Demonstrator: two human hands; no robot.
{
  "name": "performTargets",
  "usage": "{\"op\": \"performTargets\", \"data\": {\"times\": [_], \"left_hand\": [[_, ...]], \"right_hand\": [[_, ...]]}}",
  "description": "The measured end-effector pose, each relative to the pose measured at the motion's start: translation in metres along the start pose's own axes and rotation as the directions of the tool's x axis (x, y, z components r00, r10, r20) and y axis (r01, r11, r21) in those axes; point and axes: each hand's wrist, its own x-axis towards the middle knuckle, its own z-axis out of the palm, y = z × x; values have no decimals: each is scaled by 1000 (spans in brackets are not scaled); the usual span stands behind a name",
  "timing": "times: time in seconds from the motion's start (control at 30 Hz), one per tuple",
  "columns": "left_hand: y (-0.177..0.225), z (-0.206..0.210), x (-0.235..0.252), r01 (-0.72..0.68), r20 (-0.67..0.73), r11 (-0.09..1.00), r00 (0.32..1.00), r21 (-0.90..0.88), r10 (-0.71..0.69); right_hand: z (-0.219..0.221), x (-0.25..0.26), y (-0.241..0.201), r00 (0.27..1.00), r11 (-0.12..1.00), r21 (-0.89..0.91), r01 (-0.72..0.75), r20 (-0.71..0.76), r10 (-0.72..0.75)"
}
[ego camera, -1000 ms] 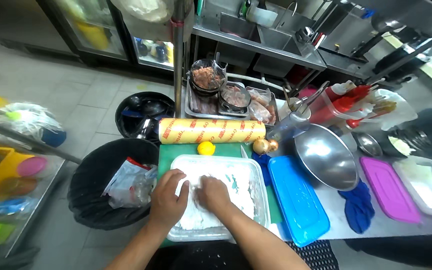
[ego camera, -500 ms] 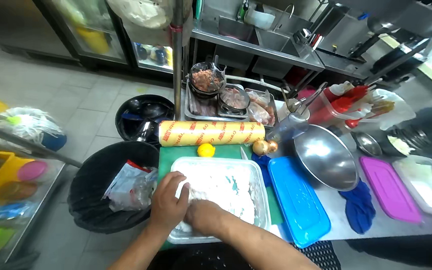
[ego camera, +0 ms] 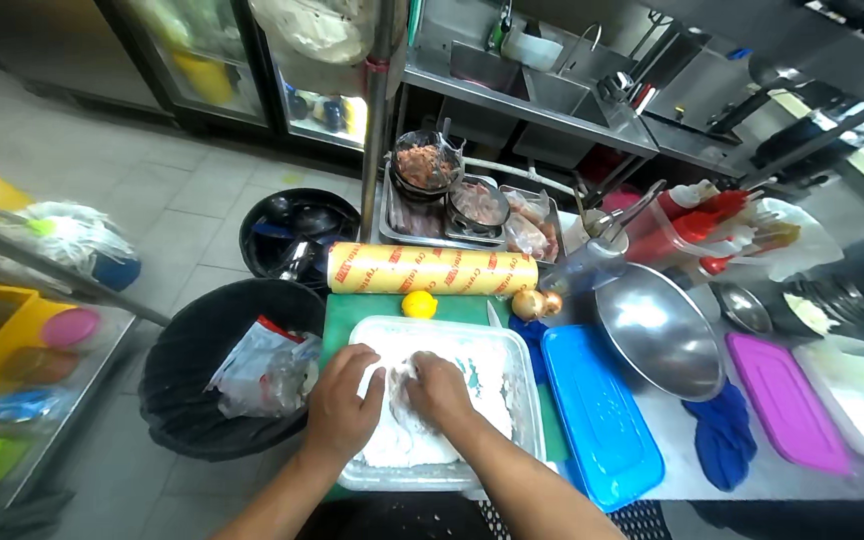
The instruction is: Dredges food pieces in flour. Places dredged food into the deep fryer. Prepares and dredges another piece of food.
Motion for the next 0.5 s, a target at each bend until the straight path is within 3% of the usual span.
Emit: {"op": "performTargets", "data": {"times": [0.13, 0.27, 0.37, 0.5], "left_hand": [[0, 0, -1, -14, -4, 1000, 1000, -2, 14], [-2, 1, 0, -28, -7, 1000, 1000, -11, 28], [-2, 1, -1, -32, -7, 999, 999, -24, 32], [-2, 1, 0, -21, -22, 999, 1000, -24, 20]], "right_hand": [[8, 1, -9, 989, 984, -103, 148, 17, -147], [21, 16, -14, 987, 968, -189, 162, 14, -163], [30, 24, -18, 954, 932, -208, 298, 32, -298], [27, 28, -14, 883, 886, -143, 440, -109, -456]]}}
